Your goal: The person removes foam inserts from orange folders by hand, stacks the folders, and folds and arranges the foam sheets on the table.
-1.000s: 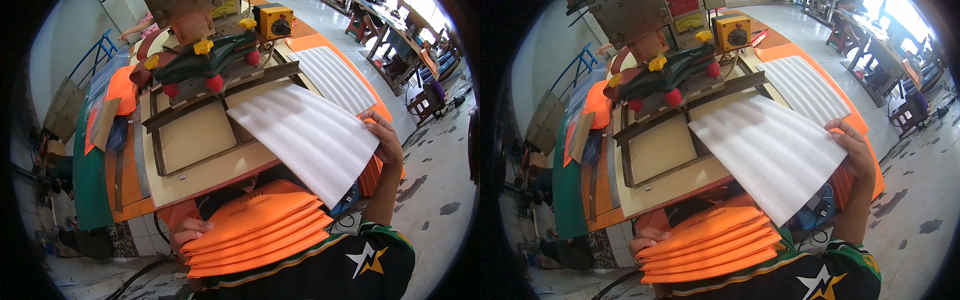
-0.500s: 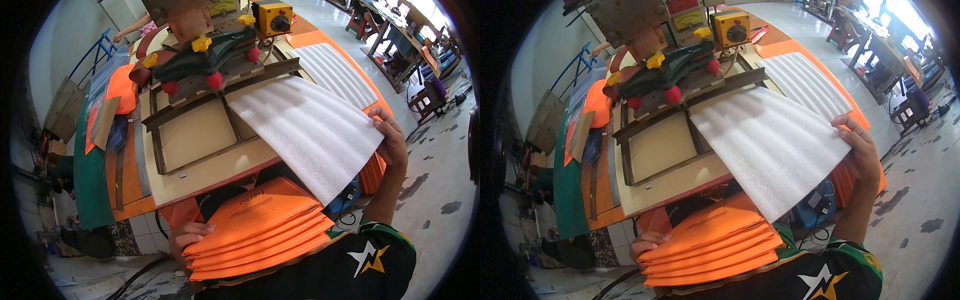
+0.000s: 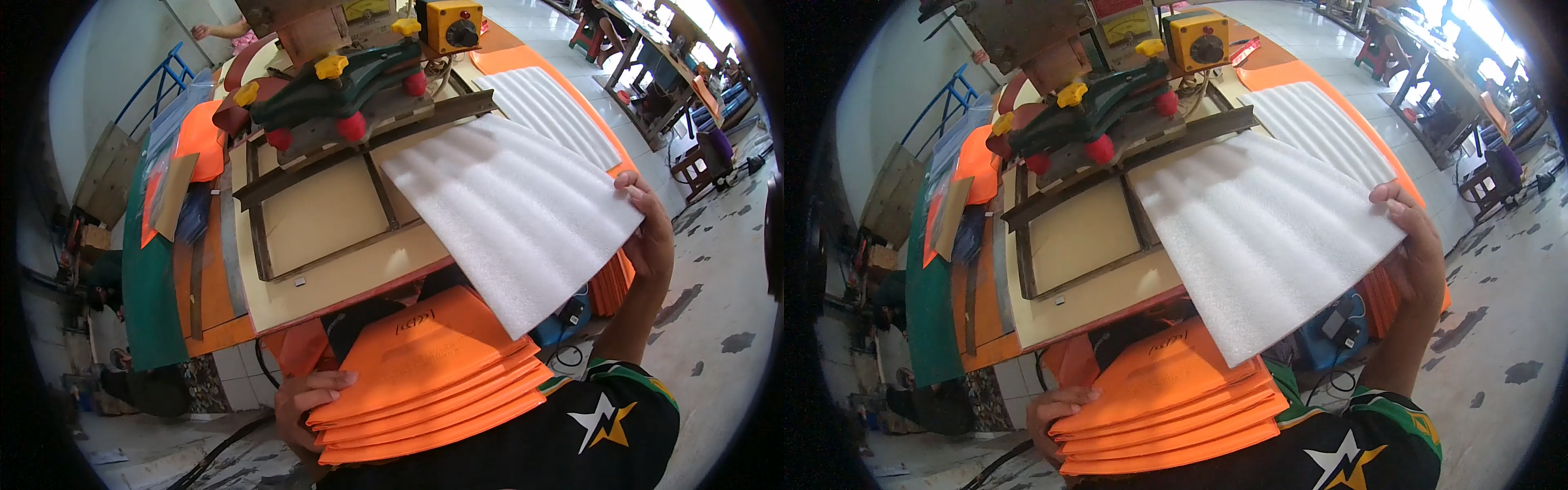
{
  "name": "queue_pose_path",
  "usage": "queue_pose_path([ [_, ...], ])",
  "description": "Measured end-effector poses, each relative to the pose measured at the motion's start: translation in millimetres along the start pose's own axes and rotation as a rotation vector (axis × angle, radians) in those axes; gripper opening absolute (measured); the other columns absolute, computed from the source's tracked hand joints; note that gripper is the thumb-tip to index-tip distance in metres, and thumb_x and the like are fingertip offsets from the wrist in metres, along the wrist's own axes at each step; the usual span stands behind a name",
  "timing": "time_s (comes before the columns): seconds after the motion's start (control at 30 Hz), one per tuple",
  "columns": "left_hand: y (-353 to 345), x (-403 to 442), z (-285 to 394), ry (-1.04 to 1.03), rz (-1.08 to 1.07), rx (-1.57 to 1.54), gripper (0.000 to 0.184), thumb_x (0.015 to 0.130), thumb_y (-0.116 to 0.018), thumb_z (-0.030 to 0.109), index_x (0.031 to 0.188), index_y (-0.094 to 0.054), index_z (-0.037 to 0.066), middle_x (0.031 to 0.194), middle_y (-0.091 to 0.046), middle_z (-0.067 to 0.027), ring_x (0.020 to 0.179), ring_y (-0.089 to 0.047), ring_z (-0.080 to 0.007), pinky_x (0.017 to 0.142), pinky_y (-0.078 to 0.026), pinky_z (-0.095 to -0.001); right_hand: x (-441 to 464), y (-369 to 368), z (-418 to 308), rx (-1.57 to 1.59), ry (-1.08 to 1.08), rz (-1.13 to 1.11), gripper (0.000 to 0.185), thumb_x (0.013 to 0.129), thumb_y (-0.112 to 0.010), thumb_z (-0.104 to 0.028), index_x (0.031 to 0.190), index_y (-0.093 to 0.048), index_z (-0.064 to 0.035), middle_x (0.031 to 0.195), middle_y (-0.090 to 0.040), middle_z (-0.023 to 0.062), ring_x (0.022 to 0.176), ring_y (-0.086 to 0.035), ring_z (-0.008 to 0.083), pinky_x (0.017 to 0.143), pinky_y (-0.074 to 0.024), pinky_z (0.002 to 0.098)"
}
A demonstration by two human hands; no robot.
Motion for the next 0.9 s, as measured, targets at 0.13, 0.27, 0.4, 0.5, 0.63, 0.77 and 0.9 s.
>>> queue_pose_path([
  [0.13, -0.7, 0.1, -4.4, -0.023, 0.011, -0.016, 0.046, 0.073, -0.080, 0.026, 0.097, -0.054, -0.003, 0.094, -0.067, -0.0279, 0.087, -0.071, -0.0346, 0.072, -0.059, -0.0390, -9.9, 1.3, -1.3, 0.002, -0.010, -0.031, 0.031, 0.092, -0.053, -0.023, 0.113, -0.055, -0.0005, 0.096, -0.056, 0.0073, 0.086, -0.061, 0.0117, 0.067, -0.0521, 0.0241],
  [0.27, 0.8, 1.0, -5.5, -0.020, 0.023, -0.006, 0.047, 0.073, -0.080, 0.027, 0.097, -0.054, -0.003, 0.094, -0.067, -0.0273, 0.087, -0.071, -0.0344, 0.072, -0.059, -0.0395, -6.2, -7.4, 14.9, 0.016, -0.051, -0.145, 0.040, 0.094, -0.053, -0.026, 0.121, -0.053, 0.0040, 0.102, -0.055, 0.0092, 0.091, -0.061, 0.0115, 0.072, -0.0514, 0.0214],
  [0.4, 0.9, 5.6, -6.8, -0.027, -0.027, -0.047, 0.046, 0.073, -0.080, 0.027, 0.097, -0.054, -0.002, 0.094, -0.068, -0.0270, 0.086, -0.071, -0.0342, 0.072, -0.059, -0.0402, 7.4, -13.7, 40.0, 0.195, -0.114, -0.255, 0.044, 0.093, -0.057, -0.016, 0.129, -0.048, 0.0076, 0.114, -0.055, 0.0118, 0.099, -0.061, 0.0149, 0.080, -0.0505, 0.0232],
  [0.5, -0.7, 2.8, -8.7, -0.013, 0.006, -0.054, 0.046, 0.073, -0.080, 0.027, 0.097, -0.054, -0.002, 0.094, -0.068, -0.0272, 0.086, -0.071, -0.0341, 0.073, -0.059, -0.0404, 16.4, -30.0, 52.6, 0.104, -0.132, -0.253, 0.051, 0.086, -0.067, -0.013, 0.129, -0.050, 0.0079, 0.118, -0.054, 0.0125, 0.109, -0.057, 0.0187, 0.091, -0.0473, 0.0298],
  [0.63, 1.0, 0.7, -13.2, 0.019, 0.029, -0.065, 0.047, 0.073, -0.081, 0.028, 0.098, -0.054, -0.002, 0.094, -0.068, -0.0274, 0.085, -0.071, -0.0337, 0.074, -0.059, -0.0410, 26.8, -31.3, 56.1, -0.532, -0.052, -0.177, 0.057, 0.075, -0.077, -0.018, 0.126, -0.057, -0.0015, 0.117, -0.057, 0.0093, 0.113, -0.054, 0.0215, 0.096, -0.0436, 0.0329],
  [0.77, -3.6, -1.5, -11.5, 0.042, 0.079, -0.042, 0.048, 0.072, -0.081, 0.029, 0.098, -0.053, -0.001, 0.094, -0.068, -0.0274, 0.084, -0.071, -0.0335, 0.074, -0.059, -0.0417, 15.7, -44.2, 32.8, -0.974, 0.207, -0.158, 0.063, 0.068, -0.081, -0.020, 0.127, -0.058, -0.0131, 0.126, -0.054, 0.0101, 0.120, -0.049, 0.0289, 0.100, -0.0421, 0.0382],
  [0.9, -3.1, 0.8, -14.8, 0.015, 0.072, -0.056, 0.050, 0.072, -0.081, 0.031, 0.097, -0.053, -0.002, 0.093, -0.067, -0.0285, 0.084, -0.071, -0.0336, 0.074, -0.059, -0.0422, 4.0, -83.3, 34.6, -1.258, 0.486, -0.441, 0.063, 0.066, -0.082, -0.018, 0.124, -0.060, -0.0175, 0.141, -0.045, 0.0114, 0.130, -0.040, 0.0336, 0.108, -0.0329, 0.0462],
])
Point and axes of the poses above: each hand's wrist, its own x-axis towards the middle knuckle, its own y-axis out of the back of the hand, z = x × y, the point moved 5 cm from there along x, towards the middle knuckle
